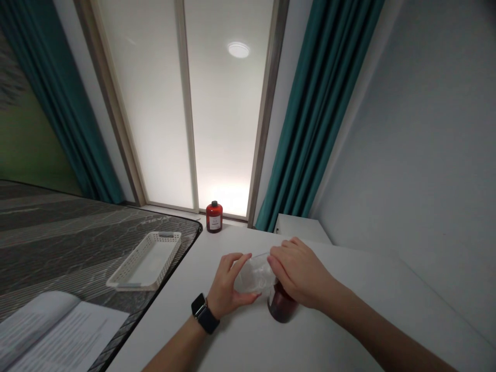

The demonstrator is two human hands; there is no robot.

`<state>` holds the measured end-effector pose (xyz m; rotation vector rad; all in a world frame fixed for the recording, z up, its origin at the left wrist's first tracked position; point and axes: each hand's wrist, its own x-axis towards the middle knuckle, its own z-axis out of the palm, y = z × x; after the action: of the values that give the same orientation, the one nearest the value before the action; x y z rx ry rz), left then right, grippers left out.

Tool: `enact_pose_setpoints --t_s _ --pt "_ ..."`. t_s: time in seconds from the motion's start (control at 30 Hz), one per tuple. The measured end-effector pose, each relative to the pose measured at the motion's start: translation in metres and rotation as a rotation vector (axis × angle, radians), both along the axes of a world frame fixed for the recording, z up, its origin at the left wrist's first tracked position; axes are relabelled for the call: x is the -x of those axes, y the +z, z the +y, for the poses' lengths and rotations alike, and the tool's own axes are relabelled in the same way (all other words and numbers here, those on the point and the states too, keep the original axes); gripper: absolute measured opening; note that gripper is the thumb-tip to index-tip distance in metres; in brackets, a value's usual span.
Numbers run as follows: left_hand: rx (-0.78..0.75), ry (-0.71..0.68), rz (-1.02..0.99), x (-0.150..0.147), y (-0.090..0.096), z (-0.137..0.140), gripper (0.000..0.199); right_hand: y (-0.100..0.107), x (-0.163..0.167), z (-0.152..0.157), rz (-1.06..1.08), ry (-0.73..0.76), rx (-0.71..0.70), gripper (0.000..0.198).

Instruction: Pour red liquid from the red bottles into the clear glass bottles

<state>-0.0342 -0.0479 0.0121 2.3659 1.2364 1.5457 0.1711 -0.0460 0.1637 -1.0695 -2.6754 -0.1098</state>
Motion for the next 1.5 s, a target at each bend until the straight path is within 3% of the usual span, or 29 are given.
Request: enact_pose_setpoints --t_s 0.07,0.17,0.3,0.43,0.57,0.63,0.73,0.87,1.03,1.17,1.27,1.37,1.43,1.5 --pt "0.006 -0.014 -0.019 0.0 0.001 0.0 0.078 0.006 -0.007 0.0 0.057 0.083 0.097 0.028" --pt "0.008 -0.025 -0.057 -0.001 0.003 0.0 0.078 0.012 -0.014 0.0 0.028 0.201 0.165 0.04" --pt "-0.02 -0.021 -0.05 -0.001 0.003 -0.001 0.079 0.005 -0.005 0.002 -0.136 0.089 0.056 0.01" --pt "-0.004 -0.008 -0.026 0.001 0.003 -0.001 0.079 -0.002 0.0 0.004 -0.115 -0.047 -0.012 0.031" --pt "0.025 -0.011 -0.022 0.001 0.003 0.0 0.078 0.0 -0.012 0.005 0.02 0.104 -0.002 0.042" --pt "0.02 -0.018 -0.031 0.001 0.004 0.0 0.078 -0.001 -0.014 0.007 0.01 0.178 -0.048 0.035" --pt "0.015 0.005 -0.037 0.0 0.003 -0.001 0.078 -0.008 -0.01 0.009 0.002 0.141 -0.102 0.012" --pt "-0.029 0.019 -0.009 -0.001 0.004 -0.001 0.077 -0.015 -0.002 0.009 -0.01 0.027 -0.138 0.021" --pt "-0.073 0.057 0.02 0.0 0.006 -0.001 0.075 -0.016 -0.002 0.011 -0.038 0.103 -0.093 0.014" --pt "-0.121 0.099 0.072 0.001 0.007 -0.001 0.075 -0.02 0.0 0.014 -0.031 0.021 -0.105 0.018" --pt "-0.107 0.099 0.075 0.002 0.007 0.0 0.075 -0.015 -0.003 0.011 0.069 0.099 0.031 0.022" --pt "-0.083 0.097 0.058 0.004 0.008 0.0 0.075 -0.006 -0.009 0.007 0.072 0.229 0.143 0.038" --pt "-0.083 0.093 0.056 0.004 0.008 0.0 0.075 -0.004 -0.012 0.007 0.006 0.259 0.127 0.043" --pt "-0.095 0.086 0.057 0.003 0.007 0.0 0.075 -0.008 -0.011 0.009 -0.051 0.258 0.064 0.035"
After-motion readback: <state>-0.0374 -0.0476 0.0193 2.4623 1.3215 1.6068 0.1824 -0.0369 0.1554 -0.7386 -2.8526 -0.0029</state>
